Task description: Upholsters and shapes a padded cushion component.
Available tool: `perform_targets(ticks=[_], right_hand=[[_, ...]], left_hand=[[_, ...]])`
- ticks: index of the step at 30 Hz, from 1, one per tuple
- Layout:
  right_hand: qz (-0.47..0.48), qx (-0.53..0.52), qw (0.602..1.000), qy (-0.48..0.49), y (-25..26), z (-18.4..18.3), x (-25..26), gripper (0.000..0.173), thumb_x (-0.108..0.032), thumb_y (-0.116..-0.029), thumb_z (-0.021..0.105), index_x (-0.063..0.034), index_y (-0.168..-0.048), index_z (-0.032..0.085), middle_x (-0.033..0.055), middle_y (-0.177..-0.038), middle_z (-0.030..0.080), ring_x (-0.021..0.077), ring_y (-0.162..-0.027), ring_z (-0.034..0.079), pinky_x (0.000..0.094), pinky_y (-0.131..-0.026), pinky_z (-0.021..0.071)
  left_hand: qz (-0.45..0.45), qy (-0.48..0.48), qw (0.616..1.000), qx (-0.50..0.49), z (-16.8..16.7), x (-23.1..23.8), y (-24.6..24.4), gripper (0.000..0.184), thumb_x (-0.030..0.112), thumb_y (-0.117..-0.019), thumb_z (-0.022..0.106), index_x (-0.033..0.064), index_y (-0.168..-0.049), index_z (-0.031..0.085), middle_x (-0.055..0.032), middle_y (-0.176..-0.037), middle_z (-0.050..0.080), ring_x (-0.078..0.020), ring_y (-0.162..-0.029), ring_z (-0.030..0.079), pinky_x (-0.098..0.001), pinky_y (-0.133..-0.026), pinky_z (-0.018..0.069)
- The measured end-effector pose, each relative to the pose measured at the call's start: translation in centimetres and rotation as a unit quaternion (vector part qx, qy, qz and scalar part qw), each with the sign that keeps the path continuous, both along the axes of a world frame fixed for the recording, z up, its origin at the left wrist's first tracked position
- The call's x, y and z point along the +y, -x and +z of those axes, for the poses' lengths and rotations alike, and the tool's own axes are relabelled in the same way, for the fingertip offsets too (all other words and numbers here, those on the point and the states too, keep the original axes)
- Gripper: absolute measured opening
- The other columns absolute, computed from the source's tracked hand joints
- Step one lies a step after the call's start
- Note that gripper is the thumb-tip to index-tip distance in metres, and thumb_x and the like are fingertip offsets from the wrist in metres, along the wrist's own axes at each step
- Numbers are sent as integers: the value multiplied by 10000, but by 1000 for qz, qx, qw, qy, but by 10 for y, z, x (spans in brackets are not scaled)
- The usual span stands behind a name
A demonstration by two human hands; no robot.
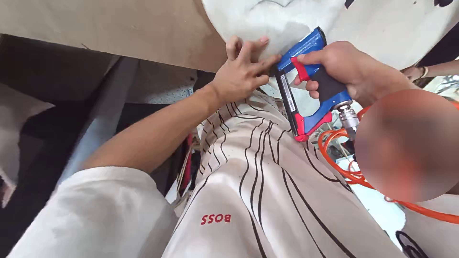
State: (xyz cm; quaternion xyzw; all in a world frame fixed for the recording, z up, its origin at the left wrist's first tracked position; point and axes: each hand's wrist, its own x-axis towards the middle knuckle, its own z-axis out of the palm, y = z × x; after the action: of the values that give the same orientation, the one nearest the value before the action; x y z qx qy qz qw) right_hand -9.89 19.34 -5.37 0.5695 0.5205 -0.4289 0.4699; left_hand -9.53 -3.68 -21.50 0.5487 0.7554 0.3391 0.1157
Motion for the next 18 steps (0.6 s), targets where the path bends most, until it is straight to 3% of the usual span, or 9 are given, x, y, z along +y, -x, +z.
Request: perform_targets(ticks=[4, 8, 11, 14, 16, 17, 18], right_hand=[[-71, 5, 997, 10, -15, -2, 6, 369, -414, -1073, 493, -110, -1273, 549, 124, -859, 707, 176, -503, 628, 299, -438, 544], [-59, 14, 998, 17, -18, -5, 10, 352, -397, -1074, 497, -106, -1270, 523, 132, -846, 685, 192, -513, 633, 313, -446, 555], [-72, 21, 997, 12, -23, -3, 9, 369, -418, -1071, 507, -117, -1283, 529, 137, -898, 730, 197, -514, 646, 311, -448, 553], [-177, 45, 983, 17, -49, -2, 6, 379, -431, -1071, 490, -118, -1272, 566, 106, -933, 740, 155, -514, 627, 281, -445, 531], [-282, 62, 957, 27, -70, -1, -1, 388, -440, -1073, 474, -114, -1262, 563, 97, -944, 720, 122, -511, 597, 247, -438, 509], [-326, 71, 942, 27, -77, 0, -7, 392, -439, -1070, 482, -107, -1261, 569, 105, -944, 721, 120, -507, 595, 241, -431, 503], [-356, 80, 931, 27, -81, 0, -13, 392, -439, -1071, 482, -105, -1256, 570, 110, -943, 723, 118, -500, 595, 237, -421, 502]], left_hand=[[8, 1, 1000, -4, 2, 2, -2, 220, 112, -1027, 515, 219, -1009, 706, 68, -1578, 492, -394, -1469, 360, -622, -1007, 316], [-2, 12, 1000, 0, 0, 1, -1, 230, 117, -1030, 508, 235, -1041, 705, 73, -1594, 469, -392, -1475, 345, -620, -1003, 312], [-3, 7, 1000, -11, 1, 0, 1, 229, 134, -1041, 519, 253, -1078, 711, 84, -1583, 484, -372, -1473, 357, -615, -1018, 305], [-16, 4, 999, -42, 13, -2, 14, 230, 120, -1037, 551, 225, -1079, 751, 74, -1514, 563, -356, -1411, 430, -582, -1004, 328], [13, -8, 998, -53, 24, 1, 28, 168, 201, -1034, 609, 191, -1062, 774, 32, -1431, 639, -322, -1323, 536, -545, -1010, 386], [53, -5, 997, -52, 29, 5, 35, 186, 293, -1019, 645, 189, -1108, 771, -21, -1419, 646, -336, -1271, 563, -567, -1003, 383], [97, 38, 994, -42, 34, 9, 43, 348, 451, -988, 657, 234, -1252, 722, -48, -1495, 578, -369, -1329, 513, -623, -1034, 339]])
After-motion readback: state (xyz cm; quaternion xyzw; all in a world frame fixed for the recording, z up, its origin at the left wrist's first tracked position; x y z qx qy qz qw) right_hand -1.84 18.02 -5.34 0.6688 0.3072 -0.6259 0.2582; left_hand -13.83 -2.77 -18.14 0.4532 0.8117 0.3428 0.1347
